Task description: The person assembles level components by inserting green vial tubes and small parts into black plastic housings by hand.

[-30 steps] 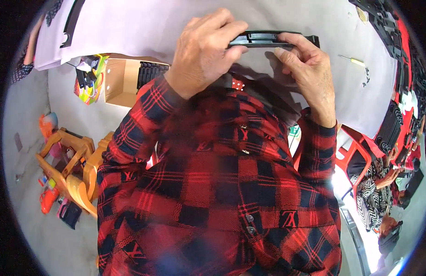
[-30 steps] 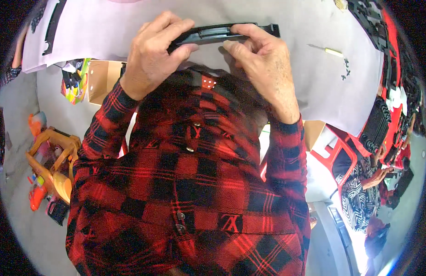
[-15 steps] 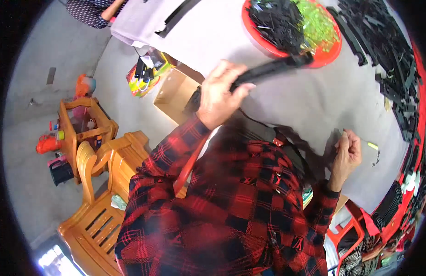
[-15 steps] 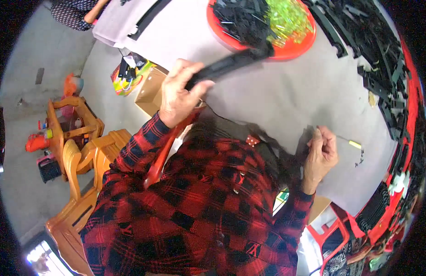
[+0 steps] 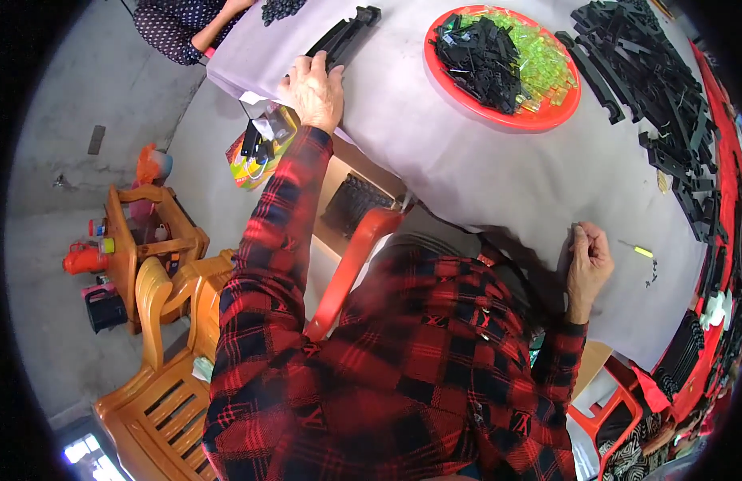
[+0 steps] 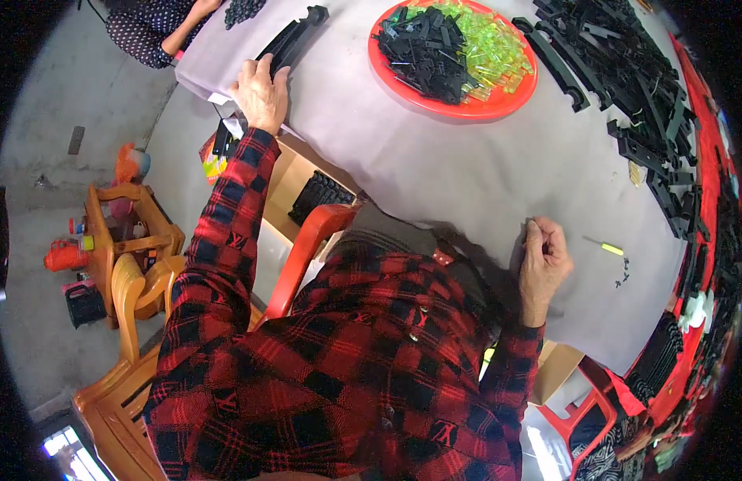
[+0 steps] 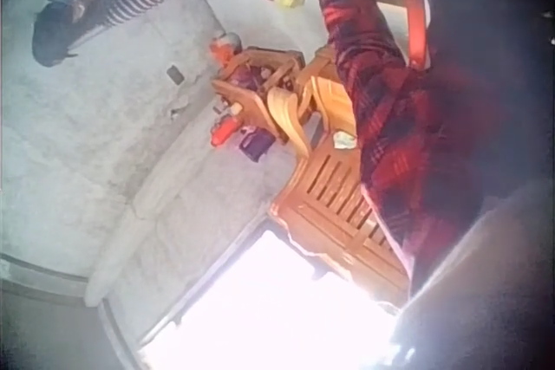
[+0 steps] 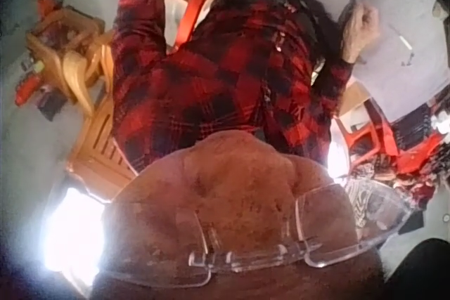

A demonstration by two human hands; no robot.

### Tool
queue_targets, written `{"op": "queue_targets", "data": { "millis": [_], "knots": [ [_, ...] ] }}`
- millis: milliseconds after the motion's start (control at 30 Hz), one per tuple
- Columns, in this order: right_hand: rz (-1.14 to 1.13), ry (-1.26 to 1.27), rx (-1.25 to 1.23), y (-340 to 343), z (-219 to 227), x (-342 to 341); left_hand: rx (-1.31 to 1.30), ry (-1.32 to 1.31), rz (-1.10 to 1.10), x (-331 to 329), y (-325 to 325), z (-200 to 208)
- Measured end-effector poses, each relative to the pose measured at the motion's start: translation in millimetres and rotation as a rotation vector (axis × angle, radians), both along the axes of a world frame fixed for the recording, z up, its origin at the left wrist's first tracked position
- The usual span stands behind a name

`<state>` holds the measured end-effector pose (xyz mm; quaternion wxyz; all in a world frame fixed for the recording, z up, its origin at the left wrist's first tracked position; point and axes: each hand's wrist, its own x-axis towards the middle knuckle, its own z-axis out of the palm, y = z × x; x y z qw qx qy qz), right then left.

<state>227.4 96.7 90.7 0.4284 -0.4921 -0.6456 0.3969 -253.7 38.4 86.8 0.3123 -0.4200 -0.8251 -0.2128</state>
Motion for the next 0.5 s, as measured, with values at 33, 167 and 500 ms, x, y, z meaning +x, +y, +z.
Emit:
{"op": "queue_targets", "data": {
  "millis": [33,167,500],
  "knots": [
    [-0.009,-0.012,-0.014,-0.4,-1.2,0.4,0.001,-0.005,-0.001,-5.2,2.6,-0.3],
    [-0.011,0.014,-0.022,-0.3,-6.3,0.3,-0.062,0.025,0.014,-17.5,7.2,-5.1],
    [-0.069,-0.076,0.108,7.9,-14.3,-5.9,0.039,0.015,-0.122,-5.3,-3.8,5.8]
  ]
}}
